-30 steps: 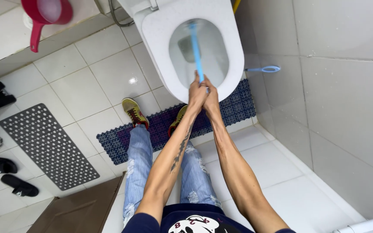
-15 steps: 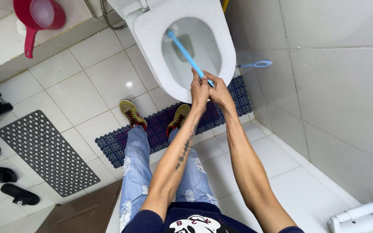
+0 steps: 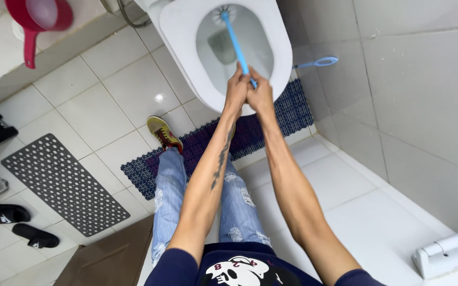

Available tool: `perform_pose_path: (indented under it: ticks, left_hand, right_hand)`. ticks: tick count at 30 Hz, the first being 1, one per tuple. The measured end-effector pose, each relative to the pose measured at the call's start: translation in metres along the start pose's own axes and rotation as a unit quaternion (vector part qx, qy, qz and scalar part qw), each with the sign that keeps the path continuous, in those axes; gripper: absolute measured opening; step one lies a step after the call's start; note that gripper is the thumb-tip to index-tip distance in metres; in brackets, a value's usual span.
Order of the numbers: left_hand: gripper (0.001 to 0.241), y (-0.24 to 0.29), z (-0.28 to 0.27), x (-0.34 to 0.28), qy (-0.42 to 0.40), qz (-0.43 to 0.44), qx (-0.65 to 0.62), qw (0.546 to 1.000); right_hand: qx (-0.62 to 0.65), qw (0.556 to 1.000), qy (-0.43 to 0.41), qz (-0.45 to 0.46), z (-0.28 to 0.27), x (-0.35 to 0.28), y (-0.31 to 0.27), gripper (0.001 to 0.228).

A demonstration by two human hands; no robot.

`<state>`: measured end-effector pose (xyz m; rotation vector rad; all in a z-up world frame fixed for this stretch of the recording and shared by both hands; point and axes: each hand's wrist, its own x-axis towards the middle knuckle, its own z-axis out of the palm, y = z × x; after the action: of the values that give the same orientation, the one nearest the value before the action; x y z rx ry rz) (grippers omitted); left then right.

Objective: Scrubbing the inside of a toilet bowl with a brush and water.

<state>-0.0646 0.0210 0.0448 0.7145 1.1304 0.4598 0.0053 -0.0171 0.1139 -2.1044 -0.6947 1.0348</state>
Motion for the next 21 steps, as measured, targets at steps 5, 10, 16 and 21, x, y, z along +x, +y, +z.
perform_pose_path:
  ticks: [5, 10, 16, 21]
  left_hand:
    - [0.047, -0.062, 0.041, 0.031, -0.081, -0.130, 0.051, 0.987]
    - [0.051, -0.107, -0.004, -0.005, -0.025, -0.260, -0.081, 0.962]
    - [0.048, -0.107, 0.024, -0.003, 0.067, -0.246, -0.104, 0.961]
    - [0.044, -0.143, 0.064, 0.015, -0.035, -0.247, -0.157, 0.956]
  right_hand:
    - [-0.131, 0.987, -0.014, 0.091, -0.030, 0.013, 0.065, 0.051]
    - [-0.236, 0.938, -0.187, 0.173, 0.013, 0.011, 0.117, 0.057]
    - [-0.150, 0.921, -0.288, 0.214, -0.029, 0.014, 0.055, 0.066]
    - [-0.358, 0.914, -0.148, 0.122, -0.065, -0.005, 0.050, 0.062]
